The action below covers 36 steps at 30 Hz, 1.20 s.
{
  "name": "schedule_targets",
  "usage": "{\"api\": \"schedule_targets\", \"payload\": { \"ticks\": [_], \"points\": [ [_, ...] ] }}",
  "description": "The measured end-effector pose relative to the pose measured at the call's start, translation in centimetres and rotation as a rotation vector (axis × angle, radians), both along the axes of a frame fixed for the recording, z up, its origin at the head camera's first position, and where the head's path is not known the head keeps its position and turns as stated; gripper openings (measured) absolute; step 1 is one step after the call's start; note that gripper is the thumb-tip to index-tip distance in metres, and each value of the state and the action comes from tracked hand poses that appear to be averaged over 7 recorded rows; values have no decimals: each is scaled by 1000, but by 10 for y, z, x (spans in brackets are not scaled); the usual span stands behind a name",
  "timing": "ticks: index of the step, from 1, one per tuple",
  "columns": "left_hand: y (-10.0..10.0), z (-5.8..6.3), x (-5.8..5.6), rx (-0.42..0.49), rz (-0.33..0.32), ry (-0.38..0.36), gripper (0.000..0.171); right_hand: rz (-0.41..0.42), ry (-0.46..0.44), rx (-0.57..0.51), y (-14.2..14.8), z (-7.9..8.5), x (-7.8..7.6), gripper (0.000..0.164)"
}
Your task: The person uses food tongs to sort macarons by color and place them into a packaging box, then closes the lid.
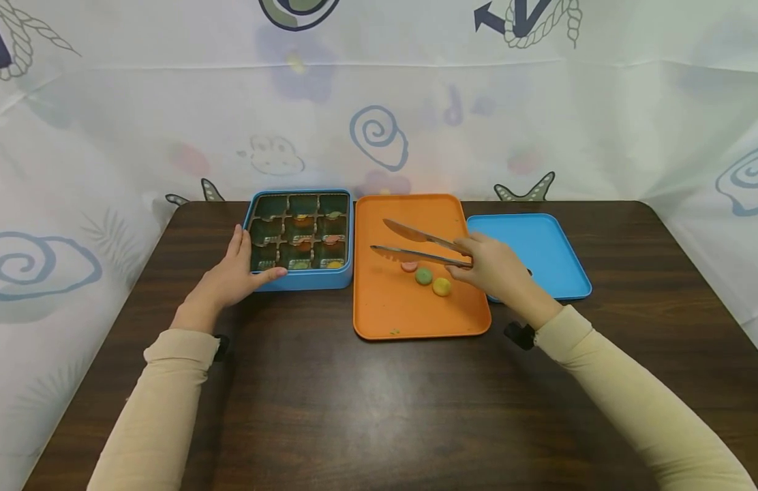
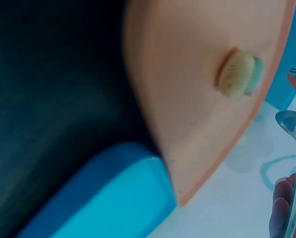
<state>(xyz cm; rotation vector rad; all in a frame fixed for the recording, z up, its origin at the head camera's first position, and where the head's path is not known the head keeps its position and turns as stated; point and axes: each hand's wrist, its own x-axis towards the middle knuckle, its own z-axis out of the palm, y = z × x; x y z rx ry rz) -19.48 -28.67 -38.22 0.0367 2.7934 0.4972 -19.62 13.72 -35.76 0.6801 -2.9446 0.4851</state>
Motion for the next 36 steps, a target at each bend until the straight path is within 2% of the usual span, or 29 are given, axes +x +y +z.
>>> {"api": "schedule_targets", "payload": {
  "ticks": [9, 13, 36],
  "points": [
    [-1, -2, 0, -7, -1, 9, 116, 10, 18, 23, 6, -15, 0, 40],
    [0, -2, 0, -5, 2, 10, 116, 7, -4, 28, 6, -18, 0, 42],
    [-1, 0, -1, -11, 6, 1, 117, 3, -75, 60, 10, -25, -3, 42]
  ]
}}
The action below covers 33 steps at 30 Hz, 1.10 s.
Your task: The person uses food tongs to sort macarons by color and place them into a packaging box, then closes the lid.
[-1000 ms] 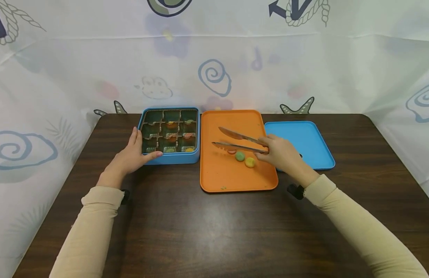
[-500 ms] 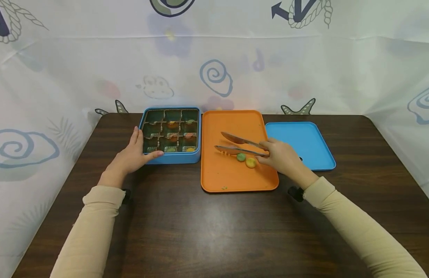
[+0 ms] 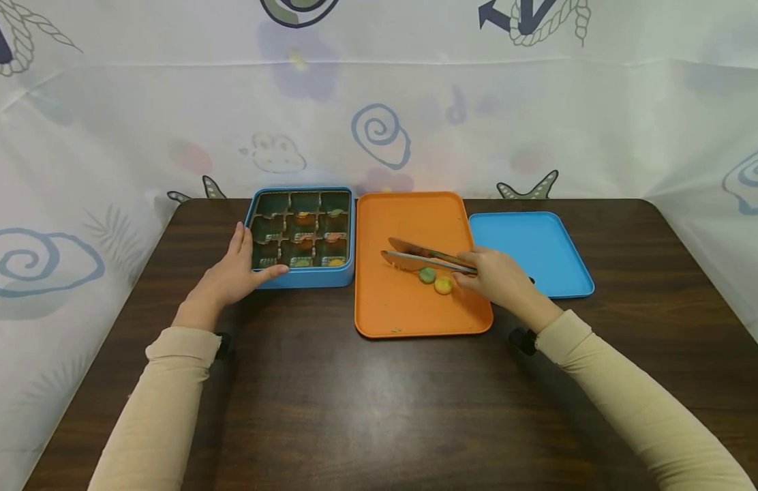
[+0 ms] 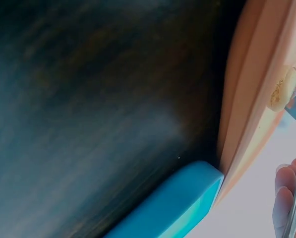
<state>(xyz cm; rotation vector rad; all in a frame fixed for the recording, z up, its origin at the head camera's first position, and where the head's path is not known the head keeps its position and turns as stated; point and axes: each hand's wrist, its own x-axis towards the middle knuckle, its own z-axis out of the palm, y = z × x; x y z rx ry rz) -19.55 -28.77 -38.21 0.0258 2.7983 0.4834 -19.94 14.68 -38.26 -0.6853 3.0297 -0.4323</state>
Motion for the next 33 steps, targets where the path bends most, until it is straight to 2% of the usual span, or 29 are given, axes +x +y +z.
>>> {"api": "schedule_targets", "payload": {
  "ticks": [17, 33],
  "points": [
    [-2, -2, 3, 4, 5, -7, 117, 100, 147, 7, 0, -2, 1, 22],
    [-1, -4, 1, 5, 5, 11, 118, 121, 227, -14, 2, 3, -1, 17]
  ]
}}
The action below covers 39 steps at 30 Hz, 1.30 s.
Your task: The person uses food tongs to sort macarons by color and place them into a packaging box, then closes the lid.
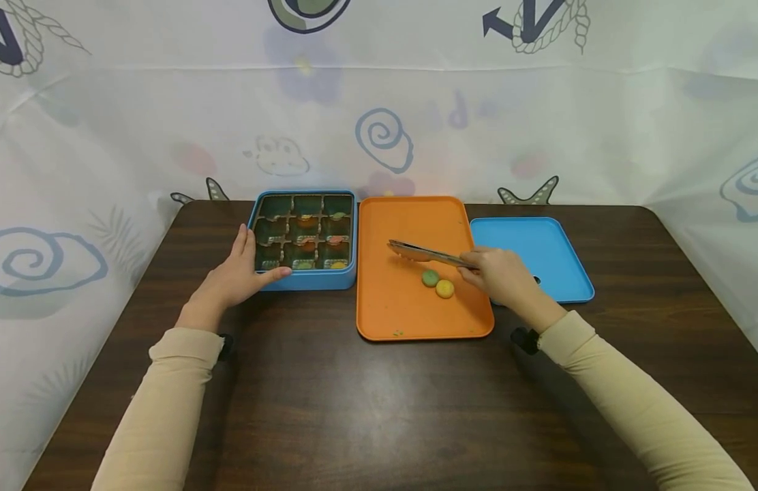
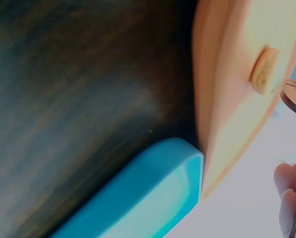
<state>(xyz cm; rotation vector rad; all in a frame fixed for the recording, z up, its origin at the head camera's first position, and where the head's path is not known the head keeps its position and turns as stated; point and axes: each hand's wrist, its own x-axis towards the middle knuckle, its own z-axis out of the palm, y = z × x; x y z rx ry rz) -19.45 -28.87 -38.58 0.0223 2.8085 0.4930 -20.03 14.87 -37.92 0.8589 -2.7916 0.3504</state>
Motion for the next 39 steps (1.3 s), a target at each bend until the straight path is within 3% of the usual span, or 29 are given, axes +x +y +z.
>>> {"api": "schedule_targets", "payload": {
  "ticks": [10, 22, 39],
  "points": [
    [0, 0, 0, 0, 5, 14, 120, -20, 53, -50, -4, 10, 0, 20],
    [1, 0, 1, 8, 6, 10, 119, -27, 139, -150, -27, 27, -12, 17],
    [3, 4, 2, 11, 2, 14, 118, -22, 93, -159, -84, 48, -37, 23]
  ]
}}
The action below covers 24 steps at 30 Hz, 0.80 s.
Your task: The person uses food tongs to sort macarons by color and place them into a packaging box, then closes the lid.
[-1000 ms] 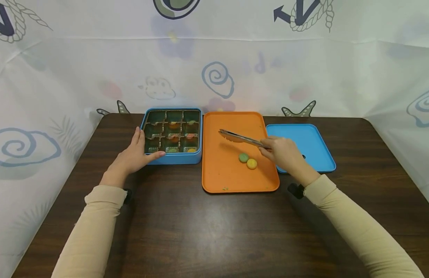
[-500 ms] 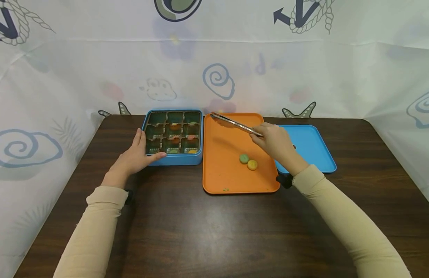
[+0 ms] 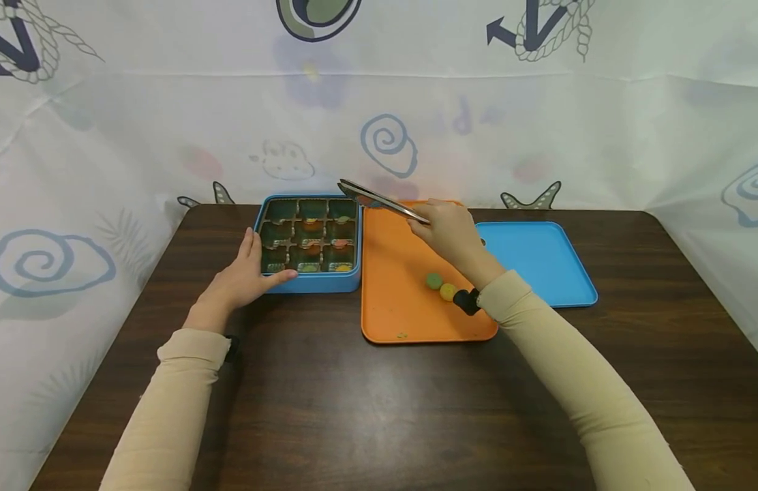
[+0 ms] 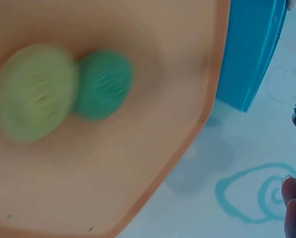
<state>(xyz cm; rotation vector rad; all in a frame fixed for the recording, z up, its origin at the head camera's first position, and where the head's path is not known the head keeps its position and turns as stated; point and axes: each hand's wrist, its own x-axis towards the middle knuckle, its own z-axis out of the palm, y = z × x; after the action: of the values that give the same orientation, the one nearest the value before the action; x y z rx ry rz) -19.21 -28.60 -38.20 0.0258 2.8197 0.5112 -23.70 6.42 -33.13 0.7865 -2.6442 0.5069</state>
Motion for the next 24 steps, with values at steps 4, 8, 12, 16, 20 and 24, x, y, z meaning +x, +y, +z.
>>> {"api": "schedule_targets", "payload": {
  "ticks": [4, 8, 12, 16, 20, 24],
  "points": [
    [0, -1, 0, 7, 1, 3, 118, 8, -21, 12, -19, 3, -3, 24],
    [-1, -1, 0, 8, 3, 10, 119, 22, -29, 31, -37, 2, -6, 26],
    [0, -2, 0, 7, 3, 15, 119, 28, -51, 23, -51, -1, -9, 27],
    [0, -2, 0, 6, 6, 19, 119, 14, -77, 15, -64, -3, -12, 24],
    [0, -2, 0, 10, 9, 17, 119, -2, -78, 58, -80, -6, -12, 28],
    [-1, -3, 0, 6, 13, 16, 120, -1, -83, 131, -97, -8, -11, 33]
  ]
}}
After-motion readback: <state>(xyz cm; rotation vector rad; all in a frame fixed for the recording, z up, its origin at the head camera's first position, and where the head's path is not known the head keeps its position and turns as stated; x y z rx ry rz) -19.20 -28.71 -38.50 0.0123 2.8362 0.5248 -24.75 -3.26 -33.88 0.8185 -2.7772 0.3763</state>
